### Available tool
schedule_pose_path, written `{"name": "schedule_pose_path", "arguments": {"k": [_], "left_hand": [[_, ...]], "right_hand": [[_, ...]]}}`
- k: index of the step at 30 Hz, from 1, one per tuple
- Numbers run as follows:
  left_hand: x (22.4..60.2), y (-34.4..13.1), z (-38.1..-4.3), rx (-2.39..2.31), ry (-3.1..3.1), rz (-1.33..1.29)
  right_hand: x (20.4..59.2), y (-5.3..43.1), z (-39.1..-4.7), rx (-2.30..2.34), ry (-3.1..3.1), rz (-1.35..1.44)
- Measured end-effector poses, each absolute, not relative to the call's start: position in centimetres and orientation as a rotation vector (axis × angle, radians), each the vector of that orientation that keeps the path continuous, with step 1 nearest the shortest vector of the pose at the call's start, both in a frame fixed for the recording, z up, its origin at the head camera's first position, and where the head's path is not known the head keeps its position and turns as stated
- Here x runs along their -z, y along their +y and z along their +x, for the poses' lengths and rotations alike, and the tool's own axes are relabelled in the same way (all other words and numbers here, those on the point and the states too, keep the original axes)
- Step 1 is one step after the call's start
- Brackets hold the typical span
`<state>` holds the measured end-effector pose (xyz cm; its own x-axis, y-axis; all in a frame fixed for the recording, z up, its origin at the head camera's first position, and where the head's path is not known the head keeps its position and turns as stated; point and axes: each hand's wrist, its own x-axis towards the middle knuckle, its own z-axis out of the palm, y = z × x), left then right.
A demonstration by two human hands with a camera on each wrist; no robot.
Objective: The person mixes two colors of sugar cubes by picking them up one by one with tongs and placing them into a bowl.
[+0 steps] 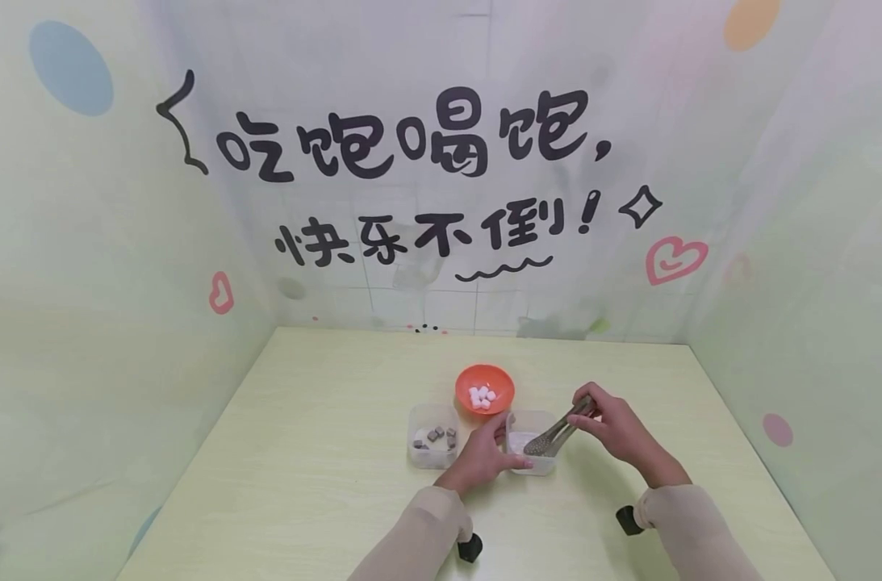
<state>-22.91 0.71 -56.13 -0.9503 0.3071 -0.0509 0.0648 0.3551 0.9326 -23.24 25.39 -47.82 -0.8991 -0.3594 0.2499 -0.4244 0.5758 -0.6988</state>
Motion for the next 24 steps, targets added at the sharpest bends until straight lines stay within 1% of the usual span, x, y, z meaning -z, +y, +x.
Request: {"name": "schedule_pose_path", "arguments": {"k": [8,24], "left_hand": [[56.1,0.8,-23.0,-1.635,2.413,0.354],[56.1,0.7,-23.0,-1.653,2.38,0.359]], "right_hand": [[48.3,25.4,-23.2,-1.214,-2.701,0.641],[49.1,26.1,-23.1,-1.35,-2.559,0.344]]}}
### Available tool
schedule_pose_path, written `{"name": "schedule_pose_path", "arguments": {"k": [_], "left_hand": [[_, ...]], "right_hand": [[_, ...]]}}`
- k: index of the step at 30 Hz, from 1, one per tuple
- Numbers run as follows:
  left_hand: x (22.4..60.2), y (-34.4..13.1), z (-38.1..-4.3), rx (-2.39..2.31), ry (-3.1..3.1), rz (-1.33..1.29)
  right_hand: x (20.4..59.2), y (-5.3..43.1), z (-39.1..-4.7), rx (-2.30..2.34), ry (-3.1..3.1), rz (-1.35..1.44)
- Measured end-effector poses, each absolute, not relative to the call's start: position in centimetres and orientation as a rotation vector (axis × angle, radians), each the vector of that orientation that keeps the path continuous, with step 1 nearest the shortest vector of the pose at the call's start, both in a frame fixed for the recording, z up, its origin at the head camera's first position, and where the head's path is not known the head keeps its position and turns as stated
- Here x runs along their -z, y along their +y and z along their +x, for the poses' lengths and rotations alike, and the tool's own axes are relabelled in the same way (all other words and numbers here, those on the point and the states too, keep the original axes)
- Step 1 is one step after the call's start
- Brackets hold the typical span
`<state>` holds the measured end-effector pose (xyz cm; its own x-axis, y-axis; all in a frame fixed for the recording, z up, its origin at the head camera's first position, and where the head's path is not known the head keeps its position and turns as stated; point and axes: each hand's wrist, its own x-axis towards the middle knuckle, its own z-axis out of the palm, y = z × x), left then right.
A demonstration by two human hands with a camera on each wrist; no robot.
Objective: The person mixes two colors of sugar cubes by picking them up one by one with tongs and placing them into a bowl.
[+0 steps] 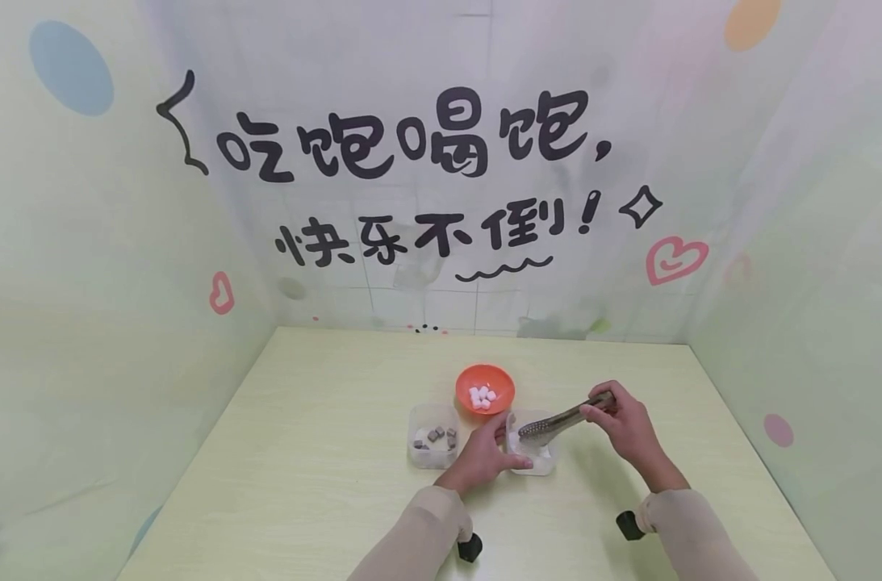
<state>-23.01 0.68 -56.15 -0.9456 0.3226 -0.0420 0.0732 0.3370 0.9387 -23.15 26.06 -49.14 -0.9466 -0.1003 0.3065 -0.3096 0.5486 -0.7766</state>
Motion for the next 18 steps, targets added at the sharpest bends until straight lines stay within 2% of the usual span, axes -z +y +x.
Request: {"name": "schedule_pose_path", "arguments": {"k": [18], "left_hand": [[56.09,0.65,-22.96,-1.644,2.387,0.353]], "right_hand": [[48.62,25.22,-23.46,-1.583,-2.259,0.244]]}}
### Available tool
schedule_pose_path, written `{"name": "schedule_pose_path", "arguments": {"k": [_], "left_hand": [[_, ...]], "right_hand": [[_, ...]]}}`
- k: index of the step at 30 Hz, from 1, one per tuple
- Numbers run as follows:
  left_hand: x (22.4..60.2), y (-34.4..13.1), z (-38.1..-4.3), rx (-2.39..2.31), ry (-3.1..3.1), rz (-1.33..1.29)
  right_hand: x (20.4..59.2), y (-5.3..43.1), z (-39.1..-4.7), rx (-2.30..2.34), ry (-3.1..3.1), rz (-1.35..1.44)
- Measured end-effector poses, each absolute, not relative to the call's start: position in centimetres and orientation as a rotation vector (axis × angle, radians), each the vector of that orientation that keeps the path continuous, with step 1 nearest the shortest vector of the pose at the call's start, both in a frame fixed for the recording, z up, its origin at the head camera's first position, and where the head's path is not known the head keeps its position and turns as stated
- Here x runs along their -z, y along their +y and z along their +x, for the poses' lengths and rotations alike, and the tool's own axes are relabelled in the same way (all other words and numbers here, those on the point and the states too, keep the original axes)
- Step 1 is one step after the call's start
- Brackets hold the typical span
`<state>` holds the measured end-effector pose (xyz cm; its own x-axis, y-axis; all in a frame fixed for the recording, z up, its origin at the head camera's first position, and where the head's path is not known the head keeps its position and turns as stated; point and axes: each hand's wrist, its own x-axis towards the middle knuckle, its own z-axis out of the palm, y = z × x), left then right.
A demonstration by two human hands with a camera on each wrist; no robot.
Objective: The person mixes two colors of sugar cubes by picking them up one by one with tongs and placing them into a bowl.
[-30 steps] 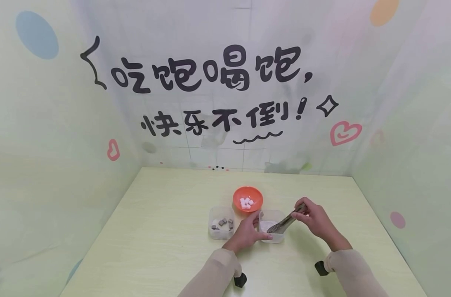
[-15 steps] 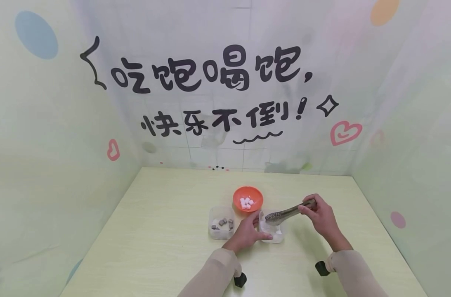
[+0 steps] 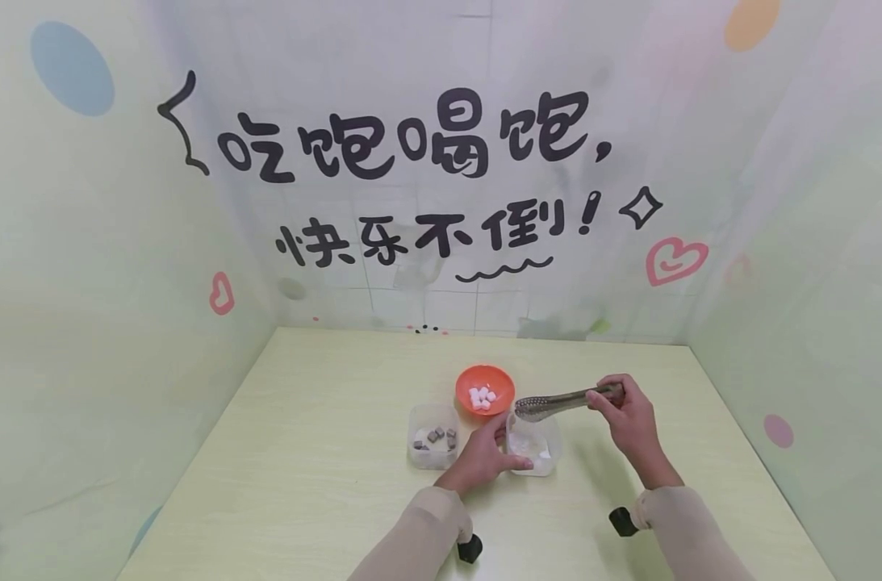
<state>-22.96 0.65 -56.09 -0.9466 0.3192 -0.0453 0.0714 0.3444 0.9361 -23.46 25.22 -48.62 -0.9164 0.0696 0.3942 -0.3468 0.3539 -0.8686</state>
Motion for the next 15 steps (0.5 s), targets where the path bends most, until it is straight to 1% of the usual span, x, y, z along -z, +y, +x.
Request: {"name": "schedule_pose_path", "arguments": {"k": [7,15], "left_hand": [[56.2,0.7,-23.0,-1.641,2.399,0.356],[56.1,0.7,-23.0,-1.647,2.379,0.331]], "right_hand": [[46.2,23.1,-22.5,-1.676,-2.121,0.258],[46.0,21.6,-23.0,-1.818,-1.999,0.22]]}}
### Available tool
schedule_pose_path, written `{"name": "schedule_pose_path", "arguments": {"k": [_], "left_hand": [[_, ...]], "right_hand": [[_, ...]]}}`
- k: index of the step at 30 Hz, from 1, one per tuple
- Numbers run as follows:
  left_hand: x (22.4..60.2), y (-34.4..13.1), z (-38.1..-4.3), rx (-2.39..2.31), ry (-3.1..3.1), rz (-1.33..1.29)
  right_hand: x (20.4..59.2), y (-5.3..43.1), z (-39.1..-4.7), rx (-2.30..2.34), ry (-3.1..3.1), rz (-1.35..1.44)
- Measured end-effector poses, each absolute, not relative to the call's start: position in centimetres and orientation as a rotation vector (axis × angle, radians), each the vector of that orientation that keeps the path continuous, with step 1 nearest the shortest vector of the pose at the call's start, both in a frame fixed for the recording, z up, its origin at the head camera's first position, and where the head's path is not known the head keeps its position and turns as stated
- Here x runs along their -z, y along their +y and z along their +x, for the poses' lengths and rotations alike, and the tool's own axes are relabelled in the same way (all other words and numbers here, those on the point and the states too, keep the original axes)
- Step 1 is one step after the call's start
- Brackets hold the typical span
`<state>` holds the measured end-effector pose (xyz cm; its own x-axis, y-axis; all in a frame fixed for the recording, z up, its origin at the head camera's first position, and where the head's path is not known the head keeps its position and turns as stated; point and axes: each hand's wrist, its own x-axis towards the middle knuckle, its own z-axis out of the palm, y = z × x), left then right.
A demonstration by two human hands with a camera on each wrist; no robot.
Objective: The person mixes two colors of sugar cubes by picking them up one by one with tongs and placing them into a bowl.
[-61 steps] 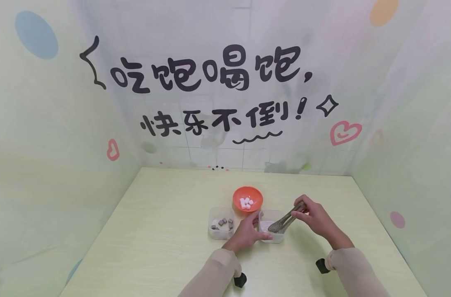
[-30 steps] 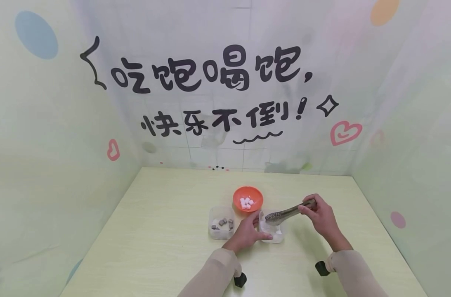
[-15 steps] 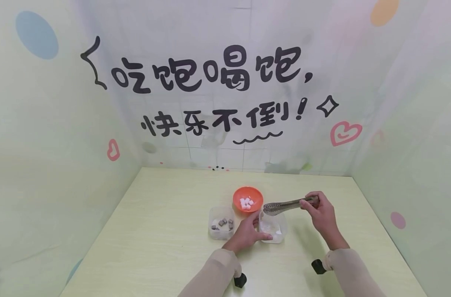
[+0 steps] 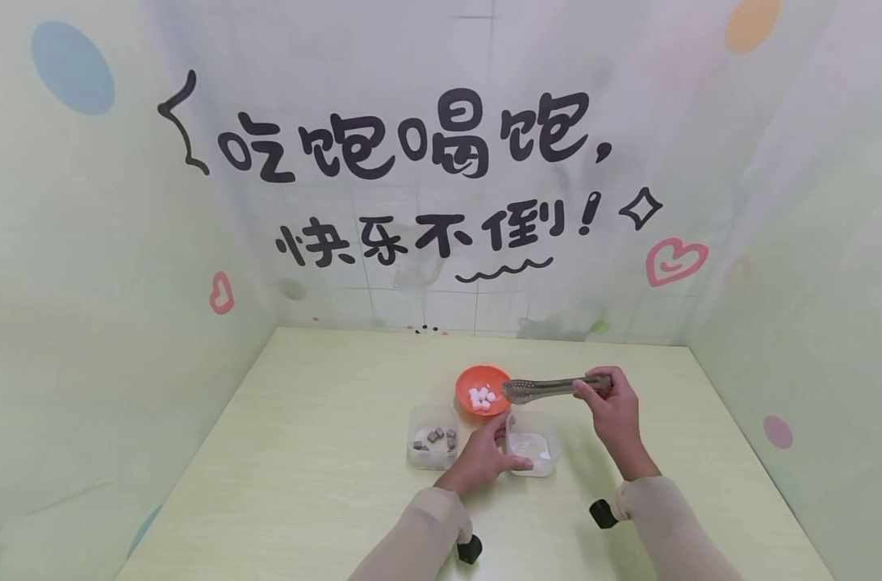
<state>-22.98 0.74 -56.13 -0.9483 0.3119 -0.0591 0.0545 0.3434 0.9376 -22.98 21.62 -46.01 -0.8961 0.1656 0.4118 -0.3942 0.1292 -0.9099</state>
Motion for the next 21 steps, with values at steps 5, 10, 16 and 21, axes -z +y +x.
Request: {"name": "schedule_pose_path", "arguments": {"k": [5,10,16,21], "left_hand": [[56.2,0.7,-23.0,-1.649,2.378,0.334],[56.1,0.7,-22.9,-1.631,2.383,0.318],[56.1,0.7,-22.9,-1.638,2.383,0.319],[56.0,0.7,-22.9,-1.648,2.385,0.326]], "right_hand": [[46.0,20.9,-23.2,-1.801,-2.003,0.204],[45.9,20.2,-23.3,-1.754,-2.026,0.202],[45.8,19.5,-23.3,-1.751,-2.017,0.21],[45.8,19.0,-23.4,-1.733,-2.032,0.203]]}}
